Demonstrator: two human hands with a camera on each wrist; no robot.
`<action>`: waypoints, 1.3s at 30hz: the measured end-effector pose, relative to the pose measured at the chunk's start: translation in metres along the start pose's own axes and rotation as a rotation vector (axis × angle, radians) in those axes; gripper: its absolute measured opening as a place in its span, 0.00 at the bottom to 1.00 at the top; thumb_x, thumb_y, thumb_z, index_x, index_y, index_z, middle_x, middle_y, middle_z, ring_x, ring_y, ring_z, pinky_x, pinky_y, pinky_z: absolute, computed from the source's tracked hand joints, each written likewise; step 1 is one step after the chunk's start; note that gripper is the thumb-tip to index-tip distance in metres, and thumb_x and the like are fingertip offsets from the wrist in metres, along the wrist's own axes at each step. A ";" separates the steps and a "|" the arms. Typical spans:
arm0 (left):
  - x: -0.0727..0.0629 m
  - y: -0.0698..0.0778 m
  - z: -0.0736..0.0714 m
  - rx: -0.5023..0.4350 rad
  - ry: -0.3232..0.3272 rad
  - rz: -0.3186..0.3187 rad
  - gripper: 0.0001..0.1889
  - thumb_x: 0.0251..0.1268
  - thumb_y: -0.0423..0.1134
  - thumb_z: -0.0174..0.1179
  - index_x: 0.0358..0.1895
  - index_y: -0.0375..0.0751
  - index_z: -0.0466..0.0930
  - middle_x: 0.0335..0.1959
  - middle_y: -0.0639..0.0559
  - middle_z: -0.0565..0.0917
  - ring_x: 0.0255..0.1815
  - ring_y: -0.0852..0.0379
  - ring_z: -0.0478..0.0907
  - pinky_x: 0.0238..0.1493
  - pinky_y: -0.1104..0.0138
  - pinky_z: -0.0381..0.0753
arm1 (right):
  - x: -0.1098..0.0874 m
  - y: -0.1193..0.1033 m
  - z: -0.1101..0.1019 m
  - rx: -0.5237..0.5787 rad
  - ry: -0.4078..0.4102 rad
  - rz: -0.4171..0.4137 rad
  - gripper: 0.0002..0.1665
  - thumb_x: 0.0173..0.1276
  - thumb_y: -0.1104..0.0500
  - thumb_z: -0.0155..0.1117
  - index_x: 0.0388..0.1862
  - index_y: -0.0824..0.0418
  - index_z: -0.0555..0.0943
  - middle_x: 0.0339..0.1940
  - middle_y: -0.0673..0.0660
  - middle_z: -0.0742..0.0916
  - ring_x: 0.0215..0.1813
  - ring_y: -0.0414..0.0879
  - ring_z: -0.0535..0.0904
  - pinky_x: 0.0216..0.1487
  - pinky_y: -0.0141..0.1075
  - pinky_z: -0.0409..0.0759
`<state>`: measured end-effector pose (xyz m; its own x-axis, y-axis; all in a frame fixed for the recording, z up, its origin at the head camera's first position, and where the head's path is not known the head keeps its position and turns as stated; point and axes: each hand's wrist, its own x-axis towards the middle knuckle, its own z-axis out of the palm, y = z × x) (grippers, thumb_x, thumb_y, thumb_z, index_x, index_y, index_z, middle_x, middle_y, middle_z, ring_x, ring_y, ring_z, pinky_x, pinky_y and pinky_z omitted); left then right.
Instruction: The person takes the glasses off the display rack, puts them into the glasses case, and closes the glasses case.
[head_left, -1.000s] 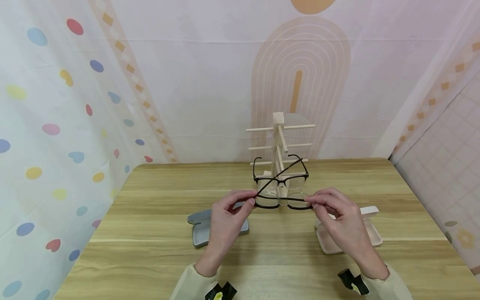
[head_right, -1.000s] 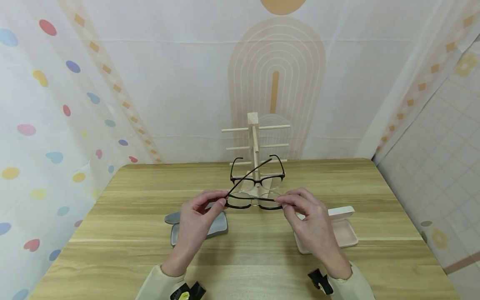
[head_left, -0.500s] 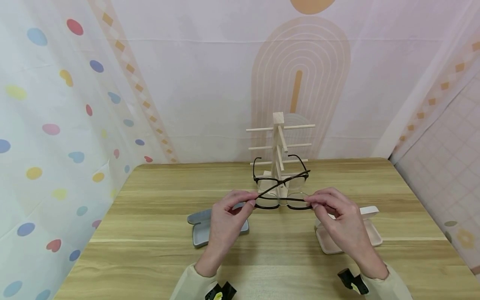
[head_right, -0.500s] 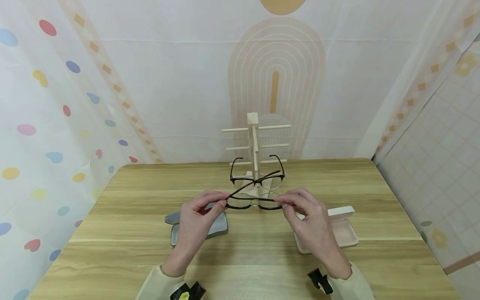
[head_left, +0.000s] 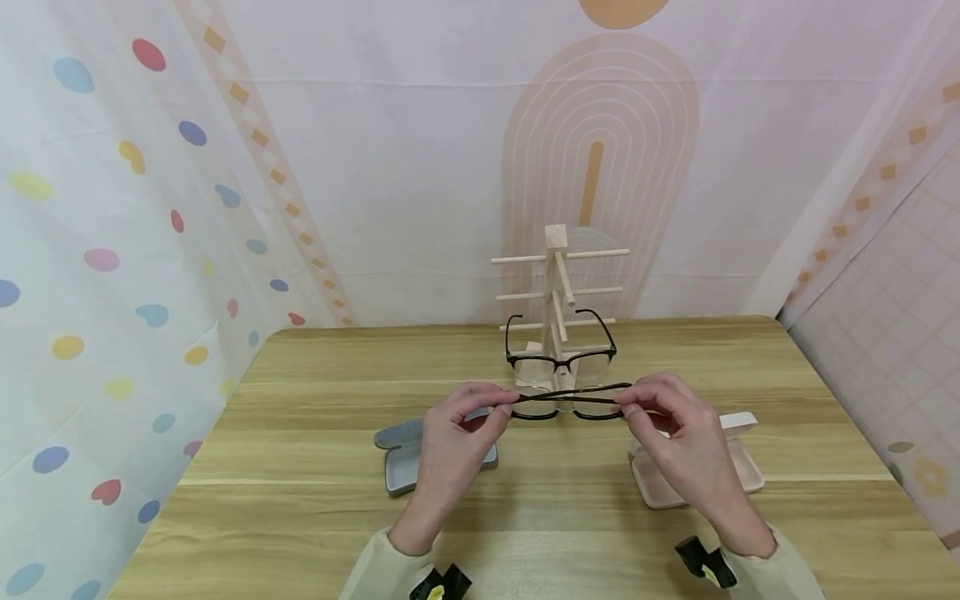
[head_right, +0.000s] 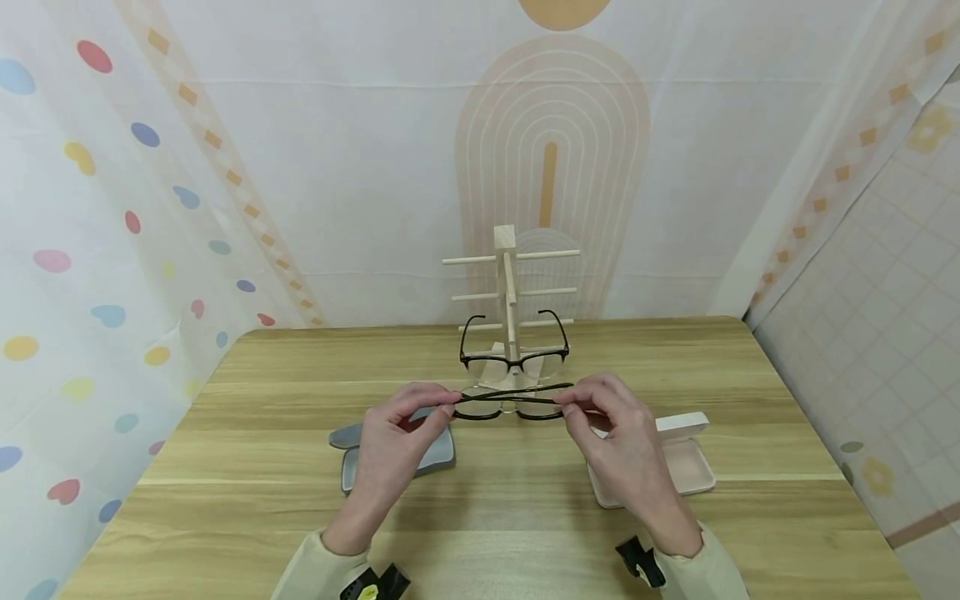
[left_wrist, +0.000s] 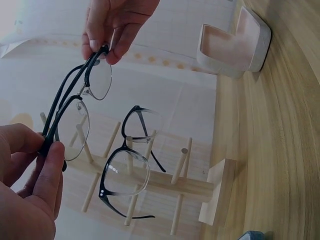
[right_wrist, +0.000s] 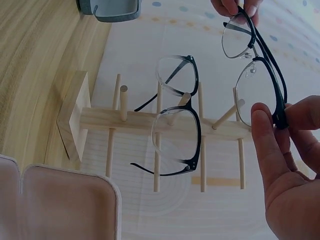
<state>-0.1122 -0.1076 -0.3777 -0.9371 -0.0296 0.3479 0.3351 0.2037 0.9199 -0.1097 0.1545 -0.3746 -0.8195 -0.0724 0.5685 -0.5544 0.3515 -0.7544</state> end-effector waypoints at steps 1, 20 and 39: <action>0.000 0.000 0.000 0.005 0.001 -0.001 0.09 0.65 0.28 0.68 0.41 0.45 0.94 0.44 0.53 0.88 0.43 0.57 0.85 0.44 0.67 0.87 | 0.000 -0.001 0.000 0.003 -0.003 0.010 0.15 0.66 0.78 0.65 0.41 0.62 0.88 0.40 0.52 0.85 0.40 0.37 0.86 0.40 0.26 0.85; -0.003 -0.003 -0.011 -0.010 -0.034 -0.051 0.10 0.64 0.26 0.67 0.40 0.44 0.93 0.43 0.52 0.88 0.44 0.57 0.85 0.44 0.68 0.86 | -0.001 0.002 0.006 0.038 -0.051 0.012 0.12 0.68 0.77 0.64 0.40 0.63 0.88 0.49 0.57 0.88 0.42 0.37 0.86 0.40 0.27 0.85; -0.012 -0.022 -0.047 -0.169 -0.006 -0.174 0.08 0.63 0.23 0.67 0.44 0.27 0.89 0.47 0.38 0.88 0.42 0.58 0.87 0.46 0.68 0.87 | -0.001 0.005 0.034 0.266 -0.252 0.287 0.13 0.71 0.69 0.67 0.53 0.67 0.85 0.55 0.63 0.87 0.52 0.42 0.84 0.52 0.31 0.85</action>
<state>-0.1036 -0.1577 -0.3933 -0.9826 -0.0437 0.1804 0.1792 0.0293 0.9834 -0.1170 0.1247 -0.3904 -0.9369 -0.2431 0.2513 -0.2906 0.1416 -0.9463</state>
